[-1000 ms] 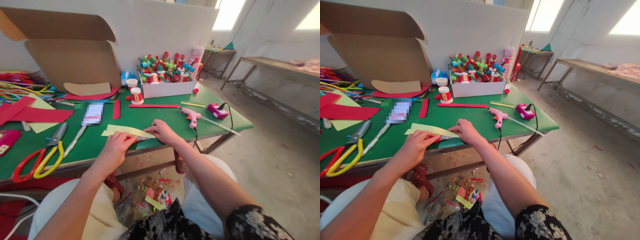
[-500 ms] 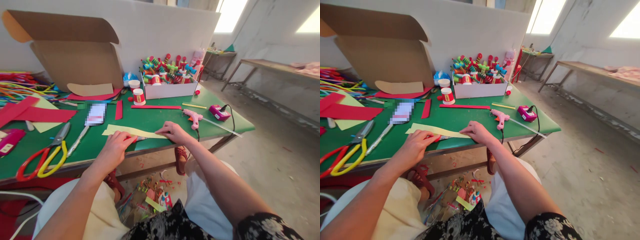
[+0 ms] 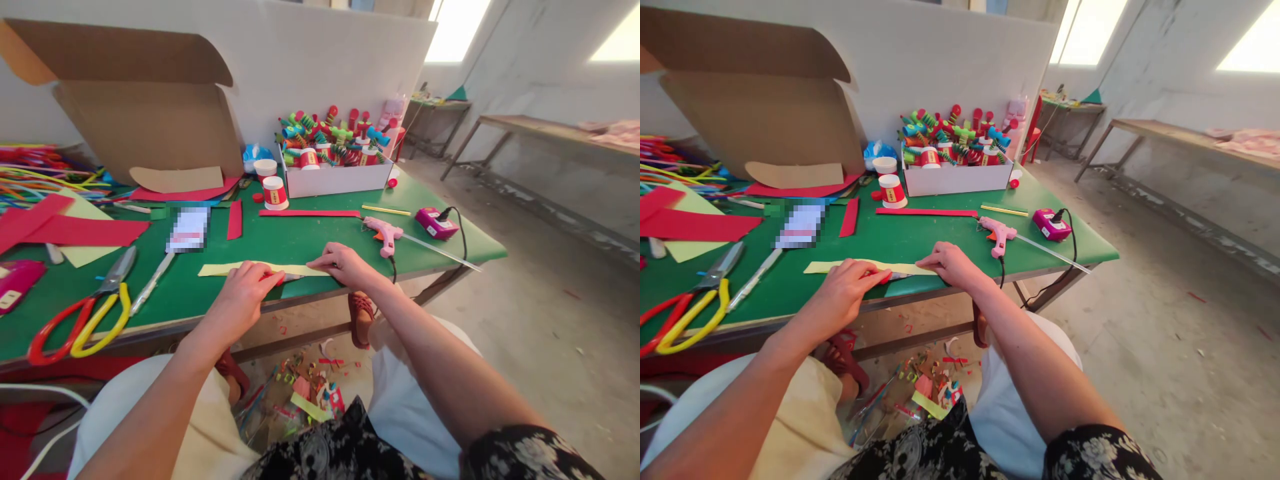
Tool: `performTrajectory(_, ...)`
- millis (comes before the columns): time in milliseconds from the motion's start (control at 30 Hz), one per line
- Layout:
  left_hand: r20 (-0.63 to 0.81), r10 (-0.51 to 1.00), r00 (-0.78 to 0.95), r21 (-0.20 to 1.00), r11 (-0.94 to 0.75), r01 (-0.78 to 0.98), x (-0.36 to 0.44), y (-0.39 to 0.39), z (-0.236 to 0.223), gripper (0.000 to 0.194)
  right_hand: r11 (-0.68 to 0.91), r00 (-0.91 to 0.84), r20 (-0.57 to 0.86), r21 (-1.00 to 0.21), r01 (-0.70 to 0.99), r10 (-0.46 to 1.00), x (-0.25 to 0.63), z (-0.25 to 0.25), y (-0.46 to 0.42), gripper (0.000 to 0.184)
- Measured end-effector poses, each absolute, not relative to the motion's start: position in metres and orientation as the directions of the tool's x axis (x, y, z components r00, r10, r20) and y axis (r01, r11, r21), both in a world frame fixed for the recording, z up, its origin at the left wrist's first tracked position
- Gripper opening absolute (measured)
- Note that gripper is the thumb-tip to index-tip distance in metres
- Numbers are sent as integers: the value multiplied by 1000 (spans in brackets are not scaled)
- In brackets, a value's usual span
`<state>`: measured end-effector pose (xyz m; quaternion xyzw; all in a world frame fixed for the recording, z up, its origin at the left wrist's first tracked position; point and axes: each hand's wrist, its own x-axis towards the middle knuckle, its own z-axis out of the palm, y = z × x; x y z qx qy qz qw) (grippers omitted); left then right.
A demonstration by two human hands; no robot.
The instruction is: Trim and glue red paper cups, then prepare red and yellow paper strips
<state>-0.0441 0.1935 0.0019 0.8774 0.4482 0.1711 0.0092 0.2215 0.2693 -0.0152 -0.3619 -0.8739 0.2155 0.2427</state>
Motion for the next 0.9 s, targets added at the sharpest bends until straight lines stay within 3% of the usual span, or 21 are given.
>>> performTrajectory(900,274,779,564,83,-603,794,-25,192,4,58,609,-626,204,-577,544,753,255,-12,268,26)
